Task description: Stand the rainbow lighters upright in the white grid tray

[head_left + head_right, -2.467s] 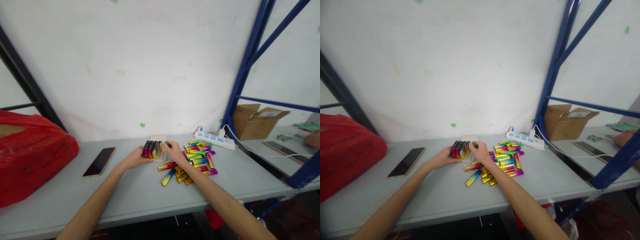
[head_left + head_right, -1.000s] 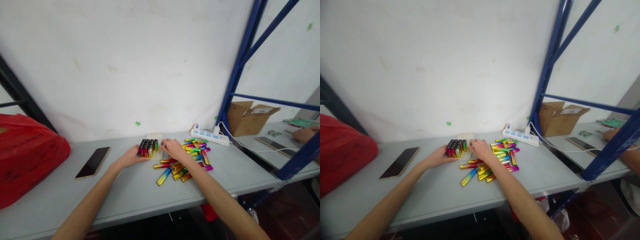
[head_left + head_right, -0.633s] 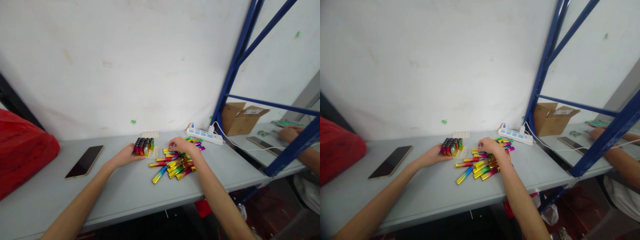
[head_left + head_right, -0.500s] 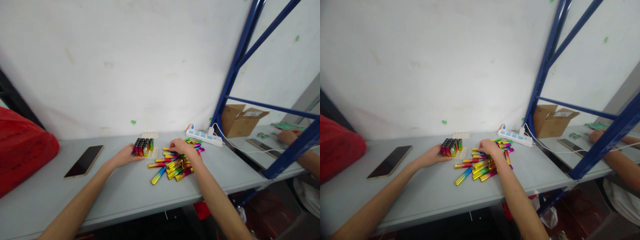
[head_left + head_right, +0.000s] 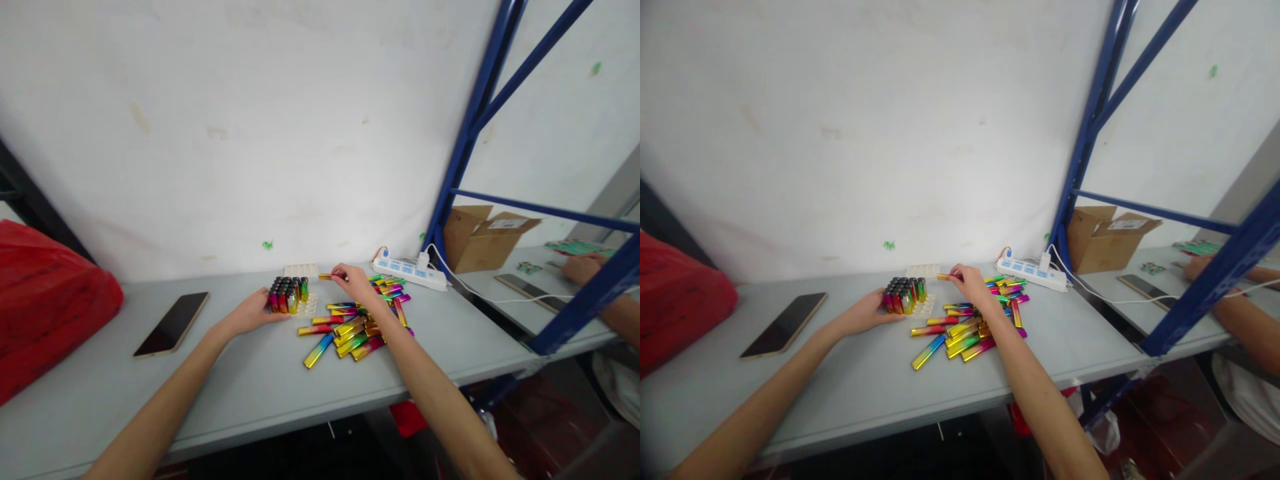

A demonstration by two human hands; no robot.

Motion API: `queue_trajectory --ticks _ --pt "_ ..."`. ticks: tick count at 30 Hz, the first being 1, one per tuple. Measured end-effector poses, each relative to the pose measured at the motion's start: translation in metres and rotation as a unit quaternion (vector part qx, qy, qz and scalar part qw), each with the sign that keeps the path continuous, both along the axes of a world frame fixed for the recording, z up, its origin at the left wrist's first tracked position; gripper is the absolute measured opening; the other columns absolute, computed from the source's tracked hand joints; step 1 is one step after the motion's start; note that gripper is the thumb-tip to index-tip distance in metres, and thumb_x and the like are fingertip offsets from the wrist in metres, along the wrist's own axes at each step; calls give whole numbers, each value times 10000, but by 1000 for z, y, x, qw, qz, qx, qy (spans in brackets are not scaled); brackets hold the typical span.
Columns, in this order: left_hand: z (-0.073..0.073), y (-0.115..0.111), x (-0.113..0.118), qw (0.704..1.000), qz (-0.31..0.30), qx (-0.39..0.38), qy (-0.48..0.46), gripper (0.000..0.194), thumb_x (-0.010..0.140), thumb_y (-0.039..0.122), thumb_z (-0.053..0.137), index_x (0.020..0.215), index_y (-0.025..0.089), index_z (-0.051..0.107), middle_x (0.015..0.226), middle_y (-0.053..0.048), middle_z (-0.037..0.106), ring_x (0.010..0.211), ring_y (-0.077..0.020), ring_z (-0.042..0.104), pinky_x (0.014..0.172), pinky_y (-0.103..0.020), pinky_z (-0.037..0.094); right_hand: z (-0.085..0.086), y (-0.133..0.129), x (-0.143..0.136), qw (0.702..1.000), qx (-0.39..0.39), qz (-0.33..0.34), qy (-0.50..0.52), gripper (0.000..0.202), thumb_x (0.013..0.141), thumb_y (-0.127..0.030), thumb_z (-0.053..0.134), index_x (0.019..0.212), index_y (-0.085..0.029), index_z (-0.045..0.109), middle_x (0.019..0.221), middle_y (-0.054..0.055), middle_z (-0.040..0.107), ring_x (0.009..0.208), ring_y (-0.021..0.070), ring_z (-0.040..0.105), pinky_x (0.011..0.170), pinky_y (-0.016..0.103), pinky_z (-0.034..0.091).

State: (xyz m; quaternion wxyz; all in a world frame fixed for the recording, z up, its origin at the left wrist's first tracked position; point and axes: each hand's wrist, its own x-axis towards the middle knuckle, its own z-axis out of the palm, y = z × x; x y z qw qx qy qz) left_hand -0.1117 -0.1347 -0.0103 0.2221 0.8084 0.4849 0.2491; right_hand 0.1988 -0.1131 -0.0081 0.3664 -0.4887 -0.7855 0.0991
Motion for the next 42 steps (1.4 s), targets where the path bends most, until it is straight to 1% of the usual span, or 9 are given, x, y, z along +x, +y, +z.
queue_trajectory --ticks 4,9,14,18,23,27,31,36,42 --pt "1 0 0 1000 -3 9 6 611 591 680 761 921 171 694 921 -69 697 862 -279 645 792 -358 523 -12 5 -11 990 -63 16 128 139 868 -250 636 978 -176 679 852 25 731 693 131 668 748 273 510" --pt "1 3 0 999 -13 24 43 598 623 691 733 918 171 703 924 -71 693 864 -273 639 811 -361 526 -14 13 -14 940 -120 59 312 351 733 -416 758 966 -161 697 788 17 698 703 151 644 702 284 509" --pt "-2 6 -2 999 -3 35 38 618 593 708 742 906 175 716 903 -74 694 829 -279 642 790 -380 537 -12 12 -20 892 -163 135 400 409 793 -576 667 893 -184 616 871 19 664 788 140 618 722 278 533" --pt "-2 6 -2 999 -15 29 12 635 588 702 751 955 185 720 931 -71 704 858 -288 649 810 -385 539 -16 5 -28 920 -174 151 317 372 912 -604 499 960 -235 503 781 -28 614 586 106 550 583 248 505" --pt "-3 6 -3 1000 -17 22 3 630 575 714 750 921 188 721 922 -62 707 845 -284 653 803 -382 541 -16 -3 -37 992 -36 43 113 358 998 -498 419 868 -205 581 717 -13 585 672 126 539 660 233 410" --pt "-5 8 -4 1000 -12 28 -4 644 564 708 757 940 187 717 935 -64 710 869 -288 650 814 -385 540 -10 -11 -44 998 5 -21 55 494 985 -540 421 663 -186 544 595 -20 504 603 120 448 603 244 302" --pt "-4 7 -4 999 -16 28 0 616 578 687 764 931 185 719 926 -64 712 866 -290 657 805 -383 540 -4 -17 -50 997 10 -58 53 455 946 -458 497 585 -183 515 538 -35 436 554 107 364 569 261 229" --pt "-2 5 -2 999 -19 28 4 592 586 673 768 920 188 720 914 -61 715 861 -287 662 790 -371 543 -4 -16 -55 998 6 -42 54 284 890 -286 527 627 -181 546 565 -47 469 557 103 368 567 252 225" --pt "-3 5 -2 1000 -18 23 9 605 599 657 767 971 183 719 934 -65 714 844 -280 659 772 -363 541 -9 -13 -56 998 27 -44 38 297 956 -350 502 714 -191 570 621 -36 517 582 117 403 595 252 249"
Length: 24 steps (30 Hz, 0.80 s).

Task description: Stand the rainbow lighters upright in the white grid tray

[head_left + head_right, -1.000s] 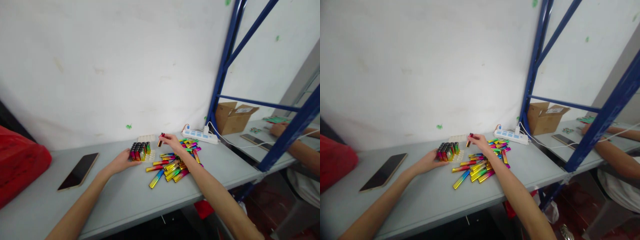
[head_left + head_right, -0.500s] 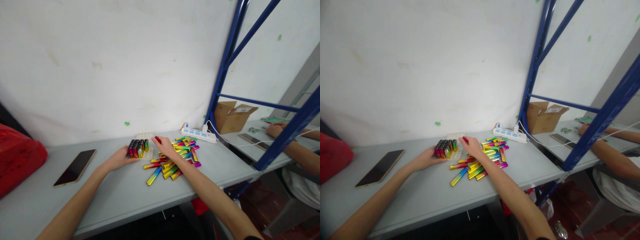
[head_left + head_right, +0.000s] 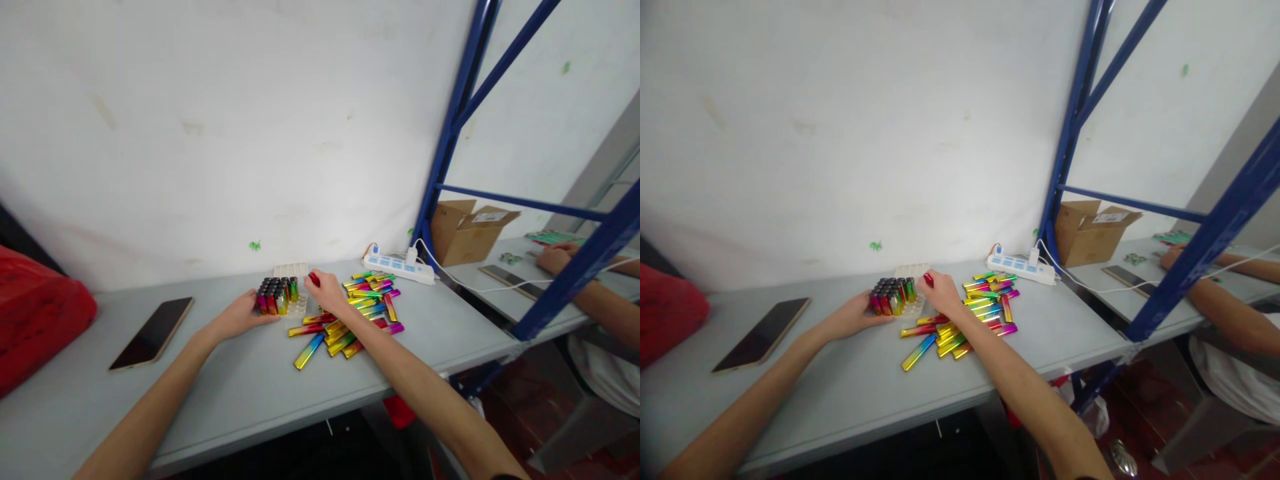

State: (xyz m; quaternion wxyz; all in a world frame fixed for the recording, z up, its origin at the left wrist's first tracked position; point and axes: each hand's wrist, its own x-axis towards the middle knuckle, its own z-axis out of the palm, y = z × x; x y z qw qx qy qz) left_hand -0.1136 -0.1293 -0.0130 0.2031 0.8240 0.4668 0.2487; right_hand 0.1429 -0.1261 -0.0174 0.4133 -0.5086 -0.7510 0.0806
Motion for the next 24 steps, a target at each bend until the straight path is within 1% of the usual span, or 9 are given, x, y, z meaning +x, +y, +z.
queue_trajectory --ticks 2,4,8,11,14,16,19,22,24 --pt "0 0 0 1000 5 -1 13 604 609 658 759 978 181 716 937 -66 709 838 -277 654 769 -361 537 -1 1 1 1000 9 16 -3 321 999 -411 460 791 -196 577 658 -28 537 610 128 441 614 249 274" --pt "-1 0 -1 999 11 5 31 605 622 664 747 978 177 712 940 -69 702 837 -275 646 775 -364 532 -2 1 2 999 17 41 -10 334 1028 -424 412 845 -193 570 704 -14 556 651 138 477 642 247 310" --pt "-3 0 -1 998 20 13 60 625 650 681 718 1006 167 696 971 -79 693 850 -272 636 793 -368 521 -1 -1 4 994 52 77 -59 342 1048 -405 380 887 -180 580 837 33 585 788 153 518 759 256 381" --pt "-3 0 -1 998 35 10 60 646 632 698 720 996 166 688 943 -78 697 830 -272 639 766 -367 525 3 -5 4 988 58 90 -115 392 1043 -448 378 870 -179 606 848 49 578 829 166 521 805 274 391" --pt "-3 -1 -1 999 27 10 34 634 597 699 741 955 178 702 933 -78 705 835 -282 650 767 -370 530 10 -10 4 988 43 81 -128 433 1040 -465 378 820 -174 611 803 53 594 789 167 528 774 277 381" --pt "-2 -2 0 1000 15 6 15 626 590 693 748 956 186 711 952 -81 711 862 -292 657 787 -373 532 15 -14 3 990 22 77 -117 437 1039 -465 387 801 -177 613 752 40 608 719 154 528 716 267 362" --pt "-1 -3 0 1000 8 4 4 629 586 690 754 966 190 716 966 -81 715 892 -300 660 814 -373 533 20 -20 2 994 -1 52 -94 431 1032 -464 411 787 -180 622 684 28 621 640 144 527 651 262 327" --pt "-1 -3 1 1000 15 7 -6 648 564 694 767 964 187 719 960 -77 717 888 -297 663 819 -370 534 19 -21 1 997 -3 37 -72 431 1027 -468 424 778 -180 626 672 29 645 619 143 549 631 257 320" --pt "-1 -3 1 1000 12 6 -7 652 568 696 766 970 184 718 964 -79 719 888 -294 665 820 -367 533 14 -17 -1 996 -8 56 -68 423 1025 -467 434 778 -181 625 691 28 669 630 140 577 634 248 332"
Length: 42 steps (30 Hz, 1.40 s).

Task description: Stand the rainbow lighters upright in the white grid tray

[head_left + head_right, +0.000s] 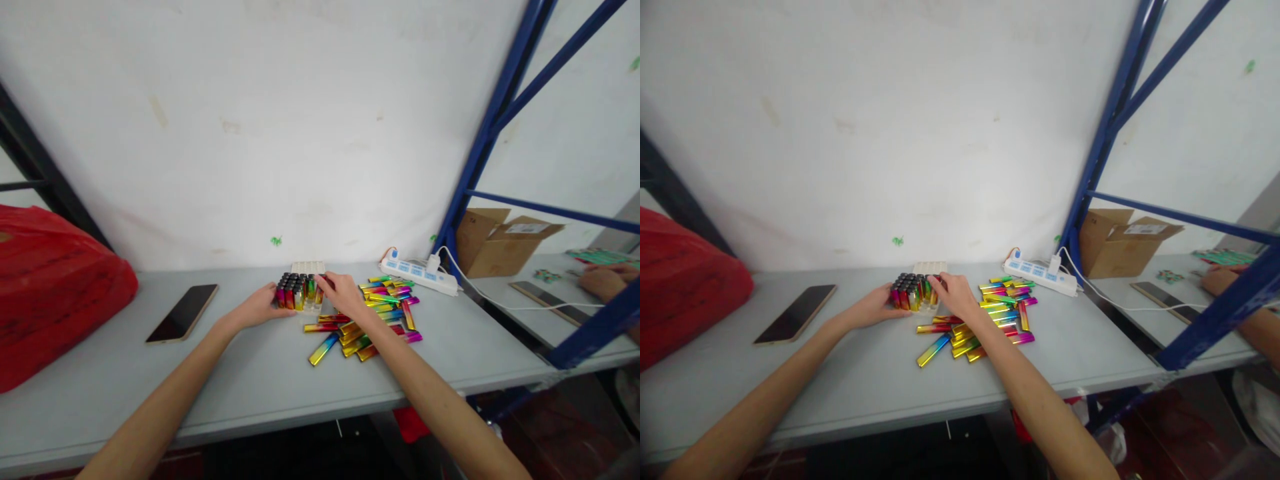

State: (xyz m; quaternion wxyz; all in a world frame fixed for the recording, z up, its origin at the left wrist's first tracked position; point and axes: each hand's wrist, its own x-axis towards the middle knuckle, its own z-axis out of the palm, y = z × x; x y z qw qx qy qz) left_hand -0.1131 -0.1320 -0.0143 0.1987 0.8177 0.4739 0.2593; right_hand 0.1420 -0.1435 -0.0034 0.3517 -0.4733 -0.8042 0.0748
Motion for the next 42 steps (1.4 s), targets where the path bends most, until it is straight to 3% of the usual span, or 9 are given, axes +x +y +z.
queue_trajectory --ticks 7,13,19,21,24,28,31,36,42 --pt "-4 2 -1 1000 -1 9 9 651 583 705 756 972 184 709 963 -81 710 886 -281 656 820 -363 530 -17 18 -12 997 -23 9 -67 343 1005 -465 494 923 -170 649 788 64 722 711 173 657 646 249 363" --pt "-4 1 -2 1000 9 15 20 633 599 697 754 971 186 707 952 -84 705 867 -277 651 808 -367 525 -15 18 -12 994 -4 50 -94 349 1028 -461 434 1016 -176 634 826 79 733 744 185 679 641 245 393" --pt "-4 0 -1 1000 6 9 0 627 586 687 764 963 189 709 949 -80 715 874 -282 660 801 -362 528 -12 17 -13 983 7 13 -183 405 1017 -513 411 1114 -188 631 856 123 739 768 238 697 648 280 426" --pt "-3 0 -2 1000 3 11 0 635 588 690 761 978 192 710 962 -79 716 892 -286 658 816 -369 531 -11 13 -16 979 9 -18 -204 467 990 -577 416 1080 -193 664 851 143 736 777 257 700 666 298 440" --pt "-2 0 -2 1000 -2 10 4 645 593 694 757 990 188 713 988 -83 714 918 -292 653 844 -378 529 -9 5 -17 974 -13 -39 -223 588 938 -679 412 863 -185 722 787 162 721 772 271 694 681 316 443" --pt "0 0 -2 1000 -10 3 17 635 622 688 745 1003 181 716 1039 -94 705 958 -299 640 898 -390 513 0 -1 -1 983 -32 1 -179 571 913 -686 471 764 -195 720 721 112 699 707 224 655 638 287 400" --pt "2 -1 -1 1000 -15 -2 19 629 625 688 744 1000 184 721 1043 -92 704 967 -302 635 911 -392 508 6 0 20 987 -71 79 -121 470 876 -639 589 796 -198 730 722 60 694 660 172 607 607 257 369" --pt "2 -1 0 1000 0 -4 7 650 593 692 759 998 185 717 1011 -80 704 931 -299 638 879 -392 520 6 7 42 955 -200 193 -107 326 730 -492 787 838 -186 755 740 4 695 619 130 571 559 222 368" --pt "-1 0 -2 999 9 7 42 645 633 689 734 1021 175 696 992 -72 695 892 -280 638 836 -380 528 0 8 36 956 -191 203 -87 157 725 -312 803 712 -176 726 633 -15 639 579 114 518 550 224 336"
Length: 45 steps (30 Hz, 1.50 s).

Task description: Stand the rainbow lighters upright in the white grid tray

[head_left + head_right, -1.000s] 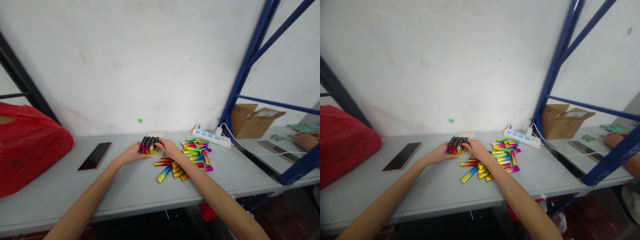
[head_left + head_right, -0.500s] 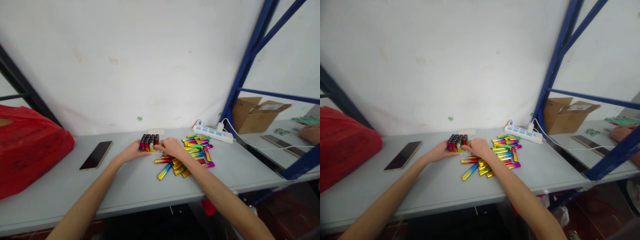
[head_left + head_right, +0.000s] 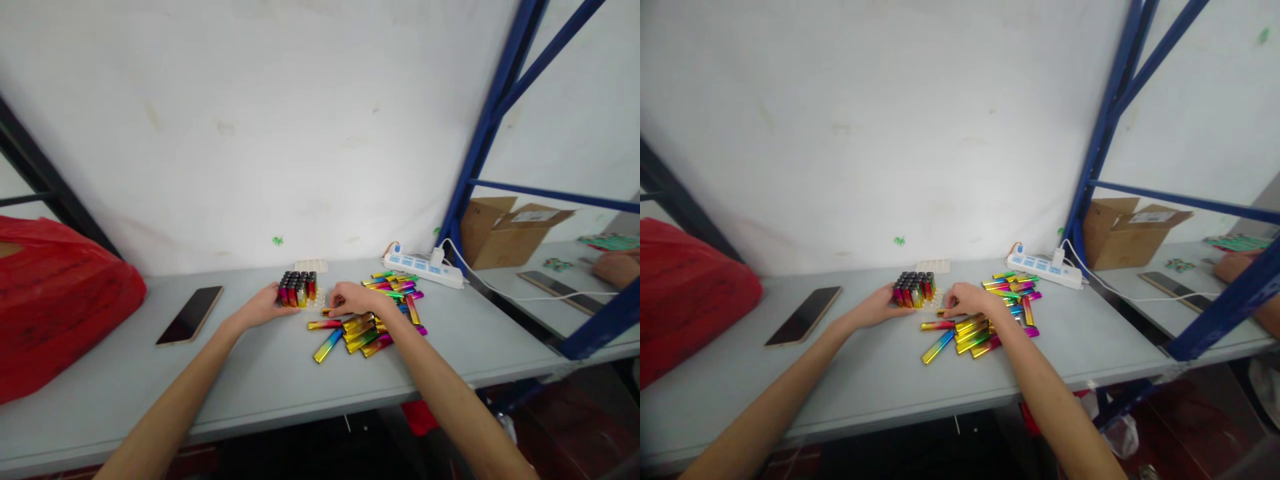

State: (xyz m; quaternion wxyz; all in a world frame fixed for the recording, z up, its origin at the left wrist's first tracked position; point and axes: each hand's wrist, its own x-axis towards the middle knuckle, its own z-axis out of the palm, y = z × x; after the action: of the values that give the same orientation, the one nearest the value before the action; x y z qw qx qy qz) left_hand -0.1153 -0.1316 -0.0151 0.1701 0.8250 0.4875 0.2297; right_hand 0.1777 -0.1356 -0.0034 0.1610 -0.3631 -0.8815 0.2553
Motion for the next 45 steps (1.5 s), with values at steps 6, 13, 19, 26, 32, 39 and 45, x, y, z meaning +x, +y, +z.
queue_trajectory --ticks 6,13,19,26,32,39,45 --pt "2 -1 0 1000 -21 -9 -1 633 669 670 722 1055 170 687 1033 -94 702 917 -293 646 843 -396 534 9 -10 -14 992 54 -52 104 238 947 -396 551 890 -171 602 688 -18 626 631 125 536 610 236 366" --pt "6 -5 3 999 -17 -10 -39 645 615 663 764 1023 167 707 990 -86 721 920 -300 661 848 -386 539 6 -5 -32 919 -59 -156 357 167 837 -376 545 831 -219 491 534 -95 467 466 94 402 480 214 293" --pt "3 -2 3 998 -52 -17 -26 588 713 604 729 1104 168 682 1083 -81 708 951 -276 646 875 -369 528 12 -12 -48 795 -202 -119 559 239 774 -396 613 908 -210 542 535 -78 559 397 72 398 412 201 285" --pt "4 -2 2 998 -54 -18 -12 578 719 605 718 1104 175 679 1041 -68 715 922 -271 651 855 -358 532 12 -21 -55 732 -281 -47 619 405 664 -356 846 794 -212 490 791 1 724 653 124 666 681 258 545" --pt "3 -1 1 999 -35 -4 -26 597 669 629 744 1050 172 698 994 -67 720 906 -275 653 837 -363 535 11 -22 -57 731 -272 -59 623 572 663 -304 847 1140 -237 538 893 -16 700 706 142 703 716 285 581" --pt "1 1 0 999 -38 -9 -37 610 646 647 752 1028 175 704 982 -71 726 916 -284 665 831 -363 538 2 -14 -54 744 -237 -100 616 347 761 -350 726 1008 -247 506 812 -74 592 564 77 606 530 213 513" --pt "-3 3 -2 998 -35 -13 -56 627 620 653 767 1023 176 706 969 -71 734 915 -293 674 816 -367 545 3 -17 -53 794 -235 -85 555 365 819 -473 668 1050 -266 476 685 -99 529 398 27 268 366 149 193"
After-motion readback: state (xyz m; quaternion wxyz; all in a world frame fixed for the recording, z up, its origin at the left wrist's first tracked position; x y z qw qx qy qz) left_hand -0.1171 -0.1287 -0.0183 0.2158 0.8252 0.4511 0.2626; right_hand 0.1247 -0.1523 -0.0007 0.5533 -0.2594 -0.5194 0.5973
